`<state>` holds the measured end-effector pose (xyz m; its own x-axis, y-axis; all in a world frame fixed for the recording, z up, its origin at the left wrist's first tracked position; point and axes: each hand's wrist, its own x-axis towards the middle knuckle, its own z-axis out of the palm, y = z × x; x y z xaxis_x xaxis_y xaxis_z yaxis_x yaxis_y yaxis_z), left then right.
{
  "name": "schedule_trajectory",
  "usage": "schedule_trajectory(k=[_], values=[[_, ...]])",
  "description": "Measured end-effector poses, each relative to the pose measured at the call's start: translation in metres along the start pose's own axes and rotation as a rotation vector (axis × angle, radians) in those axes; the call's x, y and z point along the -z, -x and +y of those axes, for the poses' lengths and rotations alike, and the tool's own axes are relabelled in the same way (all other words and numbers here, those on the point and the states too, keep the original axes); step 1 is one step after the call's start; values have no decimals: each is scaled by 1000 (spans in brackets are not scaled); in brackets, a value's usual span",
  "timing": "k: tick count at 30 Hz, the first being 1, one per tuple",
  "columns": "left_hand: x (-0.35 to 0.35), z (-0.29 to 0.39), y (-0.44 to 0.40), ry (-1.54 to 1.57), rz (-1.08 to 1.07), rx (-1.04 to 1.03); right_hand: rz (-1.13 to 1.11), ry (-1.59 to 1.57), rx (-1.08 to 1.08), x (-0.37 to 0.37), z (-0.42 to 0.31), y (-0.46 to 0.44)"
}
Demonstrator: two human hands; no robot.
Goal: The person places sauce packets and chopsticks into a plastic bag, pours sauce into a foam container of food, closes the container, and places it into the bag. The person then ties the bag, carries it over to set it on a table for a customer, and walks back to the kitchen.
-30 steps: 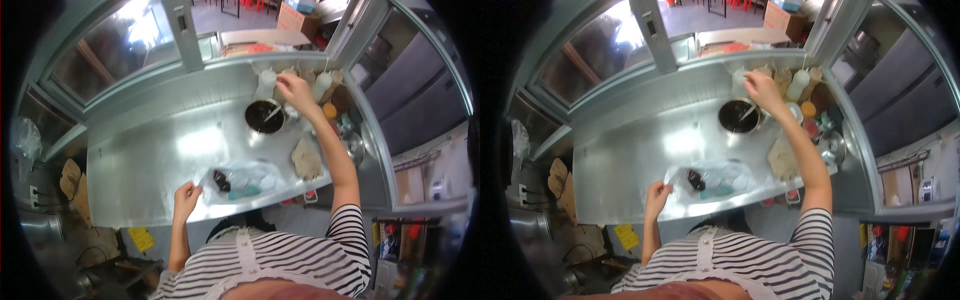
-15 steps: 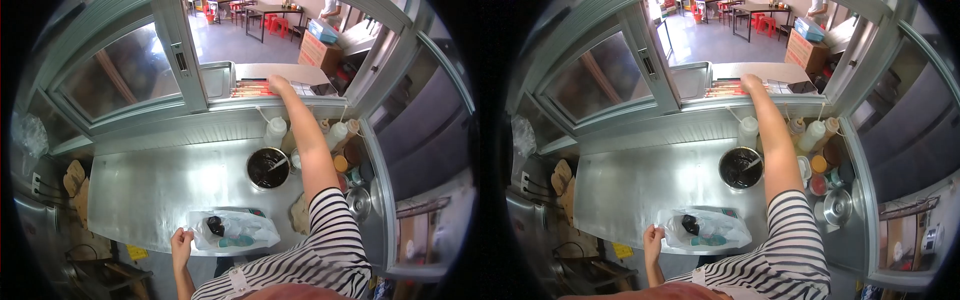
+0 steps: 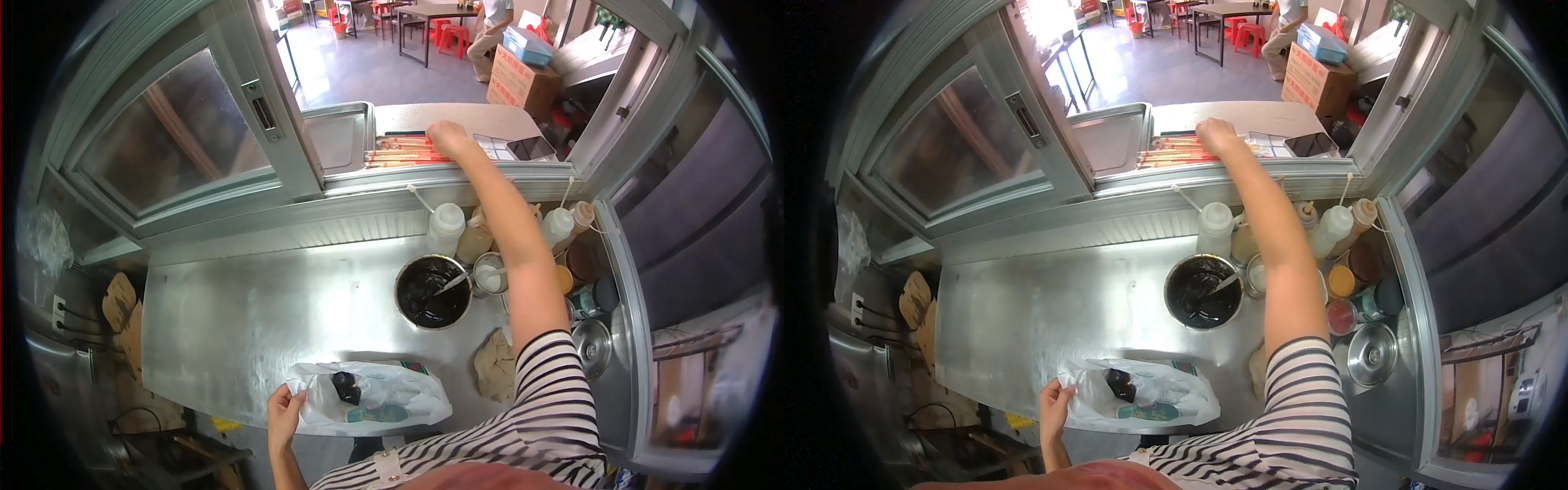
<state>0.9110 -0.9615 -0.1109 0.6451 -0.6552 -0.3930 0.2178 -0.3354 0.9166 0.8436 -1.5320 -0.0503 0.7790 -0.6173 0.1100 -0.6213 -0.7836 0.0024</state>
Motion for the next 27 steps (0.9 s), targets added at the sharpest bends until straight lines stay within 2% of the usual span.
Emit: schedule_trajectory(k=[4, 6, 7, 9, 10, 12, 14, 15, 16, 17, 18, 19, 21, 23, 27], values=[[-1, 2, 0, -76, -4, -57, 37, 37, 45, 21, 3, 9], [2, -1, -2, -106, -2, -75, 337, 55, 77, 39, 1, 19], [6, -6, -5, -112, -2, -89, 340, 52, 78, 56, -8, 26], [6, -7, -2, -122, -6, -103, 539, -150, 111, 90, -29, 44], [1, -1, -1, -84, -5, -95, 540, -151, 109, 106, -42, 57], [0, 2, 0, -54, -9, -86, 536, -566, 328, 130, -74, 88], [5, -6, -7, -67, -19, -69, 170, -1024, 417, 134, -108, 122], [5, -5, -8, -73, -24, -72, 26, -1115, 475, 136, -128, 148], [2, -4, -8, -38, -27, -66, -121, -1204, 532, 135, -149, 175], [0, -3, -7, -4, -29, -56, -60, -991, 716, 121, -166, 193], [-2, -1, -7, -8, -34, -53, -298, -1176, 761, 101, -187, 215], [-2, -3, -7, -14, -40, -53, -444, -1197, 762, 92, -205, 239], [0, -9, -13, 19, -78, -86, -536, -1112, 777, 39, -238, 275], [3, -14, -15, 7, -119, -100, -543, -967, 701, -5, -259, 303], [-1, -5, -7, 51, -145, -119, -427, -790, 521, -62, -274, 337]])
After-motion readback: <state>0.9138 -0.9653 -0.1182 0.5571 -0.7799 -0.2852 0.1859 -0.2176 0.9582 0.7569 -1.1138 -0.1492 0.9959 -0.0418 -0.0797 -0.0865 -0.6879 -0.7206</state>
